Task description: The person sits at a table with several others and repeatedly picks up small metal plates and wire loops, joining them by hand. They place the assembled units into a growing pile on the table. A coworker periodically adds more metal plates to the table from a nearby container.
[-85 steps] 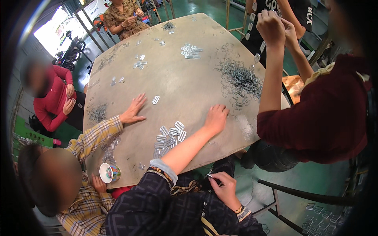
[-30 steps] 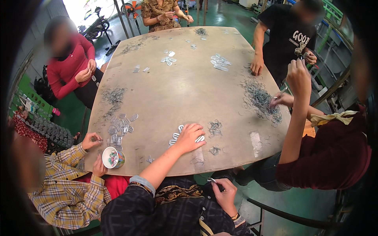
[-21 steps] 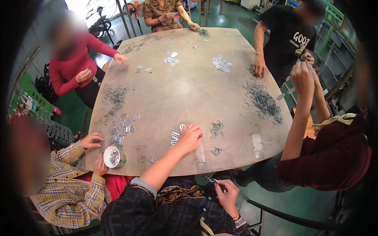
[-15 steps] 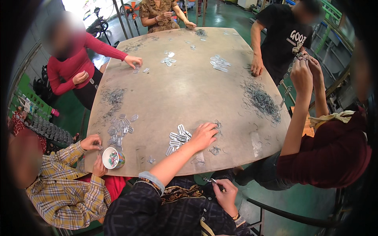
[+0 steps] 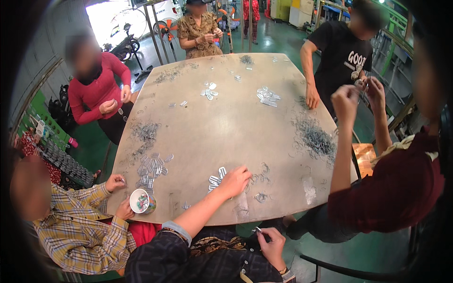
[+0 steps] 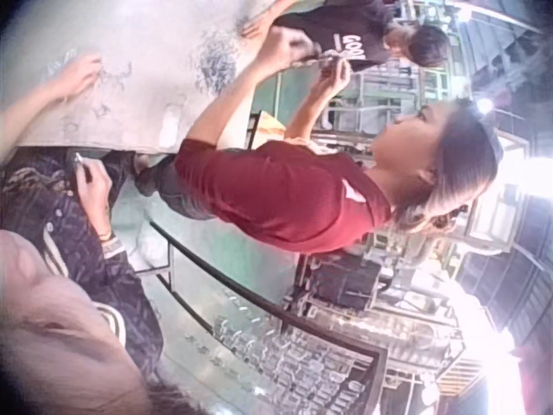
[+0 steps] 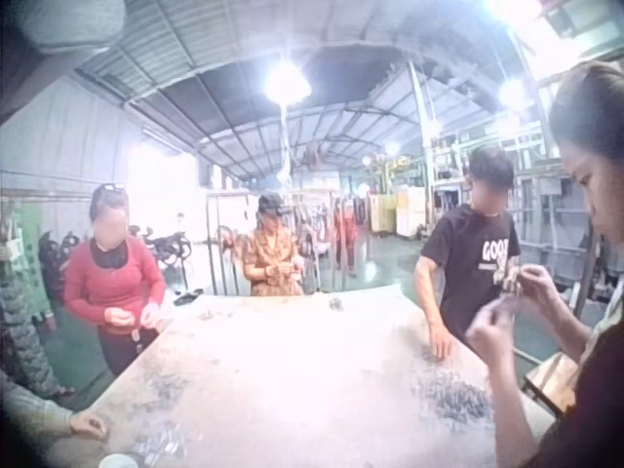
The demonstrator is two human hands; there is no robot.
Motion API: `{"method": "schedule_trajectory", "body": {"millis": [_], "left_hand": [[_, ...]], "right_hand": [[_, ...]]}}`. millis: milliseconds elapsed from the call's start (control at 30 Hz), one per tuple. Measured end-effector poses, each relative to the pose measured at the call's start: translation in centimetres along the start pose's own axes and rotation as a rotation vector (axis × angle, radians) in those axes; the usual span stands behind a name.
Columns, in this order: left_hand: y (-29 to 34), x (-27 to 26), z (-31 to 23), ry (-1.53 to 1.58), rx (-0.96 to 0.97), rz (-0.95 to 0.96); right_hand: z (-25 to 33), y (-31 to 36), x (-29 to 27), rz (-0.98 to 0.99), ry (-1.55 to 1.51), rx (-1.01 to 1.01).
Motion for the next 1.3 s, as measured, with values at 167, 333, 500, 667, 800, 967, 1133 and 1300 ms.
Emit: {"method": "schedule_trajectory", "body": {"millis": [167,333,500,667,800,967,1133,1300], "left_hand": [[-0.9,0.2,-0.2,0.026,-0.004,-0.032],[-1.4,1.5,0.7,0.025,0.032,0.004],[-3.3,3.6,0.3,-0.133,0.24,-0.07],[-4.4,3.3,0.5,-0.123,0.168,0.218],[-4.3,1.1,0.4,-0.123,0.007,0.087],[-3.8,1.7,1.1,-0.141,0.153,0.082],[-4.3,3.6,1.6,-0.185,0.215,0.117],[-4.9,3.3,1.7,-0.164,0.164,0.116]], "right_hand": [[0.8,0.0,-0.1,0.021,0.009,-0.005],[0.6,0.5,-0.1,0.006,0.002,0.017],[0.4,0.4,0.1,0.011,0.006,-0.009],[0.6,0.2,0.3,0.026,-0.008,-0.019],[0.0,0.1,0.3,0.024,0.001,0.0],[-0.3,-0.1,0.4,0.02,-0.011,-0.006],[0.1,-0.4,0.3,0.014,-0.006,-0.008],[-0.1,-0.4,0.2,0.012,0.02,0.004]]}}
Point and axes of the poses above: each hand's wrist, its own y-axis away from the middle knuckle, its own x-axis out of the palm, z = x × y, the point moved 1 cm from there along -y, towards the middle knuckle, and after that the axes turned 9 degrees about y, right-handed, at the moved point
